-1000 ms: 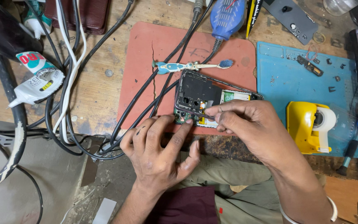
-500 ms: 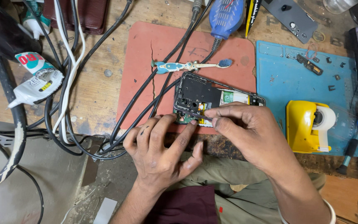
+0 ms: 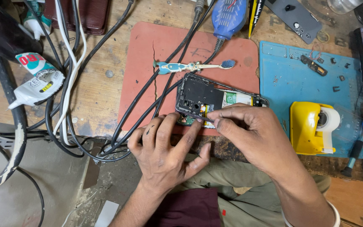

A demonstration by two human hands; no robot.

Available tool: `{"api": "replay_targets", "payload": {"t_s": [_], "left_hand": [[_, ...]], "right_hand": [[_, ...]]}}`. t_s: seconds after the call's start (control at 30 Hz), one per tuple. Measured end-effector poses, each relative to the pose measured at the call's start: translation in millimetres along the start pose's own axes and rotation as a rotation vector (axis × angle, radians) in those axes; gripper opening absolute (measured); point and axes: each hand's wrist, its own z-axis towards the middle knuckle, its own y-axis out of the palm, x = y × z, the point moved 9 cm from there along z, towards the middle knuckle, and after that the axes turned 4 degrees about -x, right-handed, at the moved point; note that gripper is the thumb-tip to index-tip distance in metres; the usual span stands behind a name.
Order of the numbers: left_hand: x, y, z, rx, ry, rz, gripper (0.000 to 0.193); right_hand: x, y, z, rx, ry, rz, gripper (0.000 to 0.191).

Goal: The person removes the back cover of a smartphone, disconnects the old battery, and installs a new battery. They secure the new battery with adhesive tape and reconnect the internal components.

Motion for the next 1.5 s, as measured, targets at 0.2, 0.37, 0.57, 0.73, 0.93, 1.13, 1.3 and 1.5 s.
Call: {"api": "replay_targets", "payload": {"t_s": [0.2, 0.37, 0.57, 0.73, 0.93, 1.13, 1.3, 1.5], "left_hand": [[4, 1, 3, -0.016, 0.039, 0.016, 0.045], [4, 1, 7, -0.032, 0.066, -0.024, 0.049], [6, 0, 9, -0.016, 0.078, -0.007, 0.046], [6, 1, 11, -0.035, 0.063, -0.035, 0.045], [8, 1, 1, 0.002, 0.099, -0.053, 0.048], [5, 2, -10, 0.0, 0.115, -0.134, 0.052], [6, -1, -5, 0.025, 0.066, -0.167, 0.051], [0, -3, -3, 0.044, 0.029, -0.257, 0.045]], "right_hand": [[-4, 1, -3, -0.02, 0.079, 0.042, 0.03], [-47, -7, -11, 0.066, -0.289, -0.341, 0.036], [-46, -10, -14, 0.122, -0.327, -0.402, 0.032], [-55, -7, -30, 0.155, -0.512, -0.539, 0.038], [-37, -20, -37, 0.201, -0.445, -0.425, 0.041], [-39, -12, -49, 0.284, -0.597, -0.634, 0.039], [-43, 9, -50, 0.288, -0.649, -0.863, 0.047], [-52, 22, -43, 0.249, -0.669, -0.895, 0.045]]}}
